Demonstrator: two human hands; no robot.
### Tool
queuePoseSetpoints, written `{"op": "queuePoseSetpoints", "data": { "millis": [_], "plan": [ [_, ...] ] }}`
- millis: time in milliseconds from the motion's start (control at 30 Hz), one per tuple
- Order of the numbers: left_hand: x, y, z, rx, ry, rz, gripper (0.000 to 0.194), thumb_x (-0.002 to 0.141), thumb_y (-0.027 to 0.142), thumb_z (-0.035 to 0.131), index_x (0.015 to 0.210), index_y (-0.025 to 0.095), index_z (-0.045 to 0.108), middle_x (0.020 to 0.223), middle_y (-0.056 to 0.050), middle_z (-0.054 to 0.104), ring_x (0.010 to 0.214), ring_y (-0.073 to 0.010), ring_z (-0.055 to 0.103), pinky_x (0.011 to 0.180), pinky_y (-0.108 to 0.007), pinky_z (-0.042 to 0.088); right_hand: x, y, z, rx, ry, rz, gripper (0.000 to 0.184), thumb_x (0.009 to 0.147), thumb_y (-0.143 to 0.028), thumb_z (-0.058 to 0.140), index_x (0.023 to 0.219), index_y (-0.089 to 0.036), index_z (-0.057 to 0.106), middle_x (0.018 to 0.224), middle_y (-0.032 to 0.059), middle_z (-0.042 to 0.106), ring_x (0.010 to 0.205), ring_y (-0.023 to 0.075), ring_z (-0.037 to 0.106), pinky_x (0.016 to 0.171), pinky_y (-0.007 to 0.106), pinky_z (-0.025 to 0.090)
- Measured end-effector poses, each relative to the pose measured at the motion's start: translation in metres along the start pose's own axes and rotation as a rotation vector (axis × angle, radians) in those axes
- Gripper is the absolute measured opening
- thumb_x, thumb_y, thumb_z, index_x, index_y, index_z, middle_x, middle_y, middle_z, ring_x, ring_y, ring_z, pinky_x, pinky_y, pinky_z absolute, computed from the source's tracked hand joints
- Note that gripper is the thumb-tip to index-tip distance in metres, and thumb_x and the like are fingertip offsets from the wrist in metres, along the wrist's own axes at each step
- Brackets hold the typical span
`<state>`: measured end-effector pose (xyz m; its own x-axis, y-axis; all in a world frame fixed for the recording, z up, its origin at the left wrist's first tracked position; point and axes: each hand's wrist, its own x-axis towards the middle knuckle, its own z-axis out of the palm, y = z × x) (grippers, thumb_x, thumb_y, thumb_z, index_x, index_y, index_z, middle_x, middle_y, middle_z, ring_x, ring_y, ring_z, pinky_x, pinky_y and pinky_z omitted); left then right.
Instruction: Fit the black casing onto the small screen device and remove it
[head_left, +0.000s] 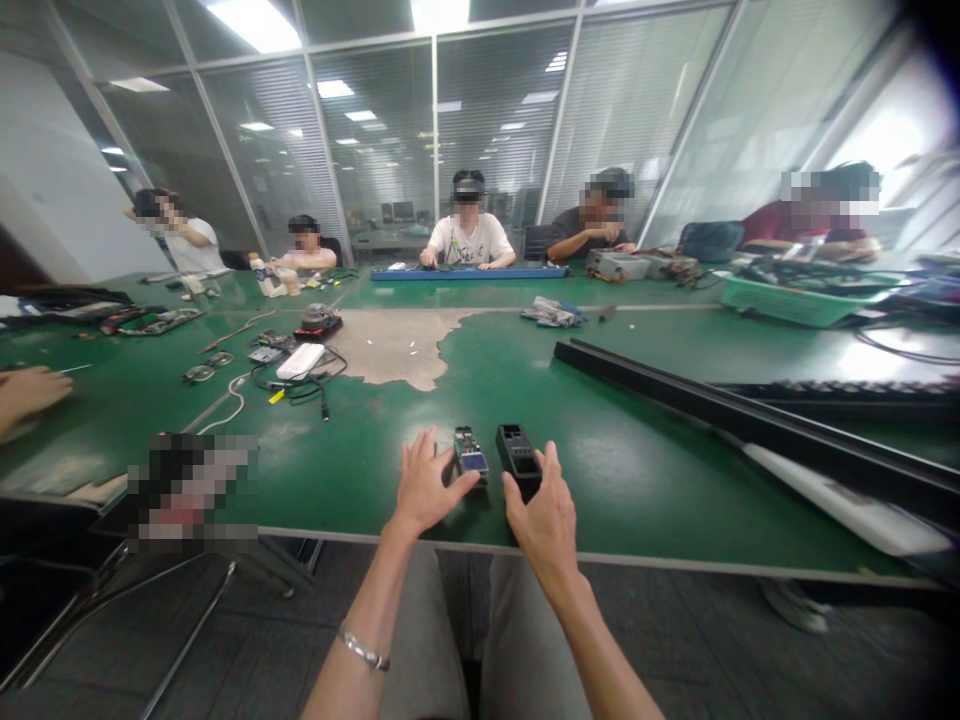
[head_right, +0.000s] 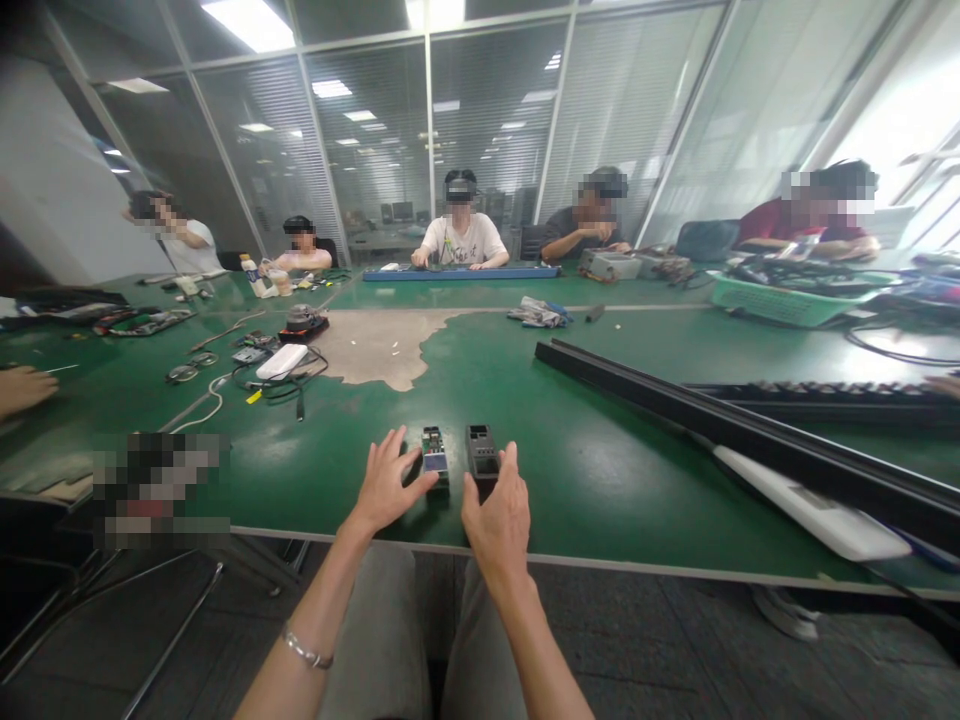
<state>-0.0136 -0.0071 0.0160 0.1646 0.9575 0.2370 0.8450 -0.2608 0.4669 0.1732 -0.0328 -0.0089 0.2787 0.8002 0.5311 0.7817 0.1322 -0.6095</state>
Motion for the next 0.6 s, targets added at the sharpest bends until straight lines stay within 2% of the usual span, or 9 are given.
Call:
{"op": "queuePoseSetpoints", "data": {
  "millis": [267,367,467,533,600],
  "plan": [
    [0.001,0.0,0.0,-0.008,-0.047,0.013,0.066,0.089,0.071,0.04,0.135,0.027,0.057,0.161,-0.01,0.021,0.149,-0.0326,0.015,0.118,-0.059,0.005,-0.001,0.001,0.002,0.014,0.011,-0.007,0.078,0.091,-0.043,0.049,0.153,-0.007,0.019,0.139,0.0229,0.052,0.124,0.0326,0.053,0.1,0.049,0.045],
    [0.001,0.0,0.001,-0.014,-0.045,0.019,0.067,0.089,0.072,0.038,0.134,0.026,0.057,0.162,-0.009,0.019,0.149,-0.0316,0.014,0.119,-0.058,0.004,-0.002,0.002,0.004,0.003,0.029,-0.02,0.08,0.09,-0.045,0.052,0.153,-0.007,0.02,0.144,0.0239,0.046,0.129,0.0334,0.049,0.104,0.051,0.042],
    [0.002,-0.002,0.003,-0.047,-0.023,0.003,0.071,0.089,0.073,0.037,0.136,0.023,0.055,0.161,-0.011,0.02,0.149,-0.0304,0.012,0.119,-0.056,0.004,-0.002,0.002,0.003,0.018,0.012,-0.024,0.08,0.089,-0.045,0.053,0.153,-0.007,0.02,0.141,0.0232,0.05,0.126,0.0329,0.051,0.102,0.05,0.044],
    [0.003,-0.005,0.006,-0.109,0.011,-0.044,0.074,0.091,0.071,0.033,0.142,0.019,0.047,0.161,-0.013,0.02,0.15,-0.0278,0.012,0.12,-0.052,0.004,0.0,0.0,-0.001,0.036,0.004,0.008,0.078,0.089,-0.044,0.053,0.152,-0.008,0.023,0.137,0.0219,0.055,0.122,0.0322,0.055,0.1,0.05,0.046],
    [0.004,-0.008,0.009,-0.206,0.049,-0.116,0.076,0.094,0.067,0.027,0.15,0.017,0.033,0.161,-0.013,0.018,0.15,-0.0244,0.01,0.121,-0.048,0.006,0.004,-0.008,-0.008,0.069,0.019,0.06,0.078,0.089,-0.046,0.054,0.151,-0.009,0.026,0.132,0.0202,0.059,0.118,0.0315,0.058,0.098,0.049,0.047]
  ]
}}
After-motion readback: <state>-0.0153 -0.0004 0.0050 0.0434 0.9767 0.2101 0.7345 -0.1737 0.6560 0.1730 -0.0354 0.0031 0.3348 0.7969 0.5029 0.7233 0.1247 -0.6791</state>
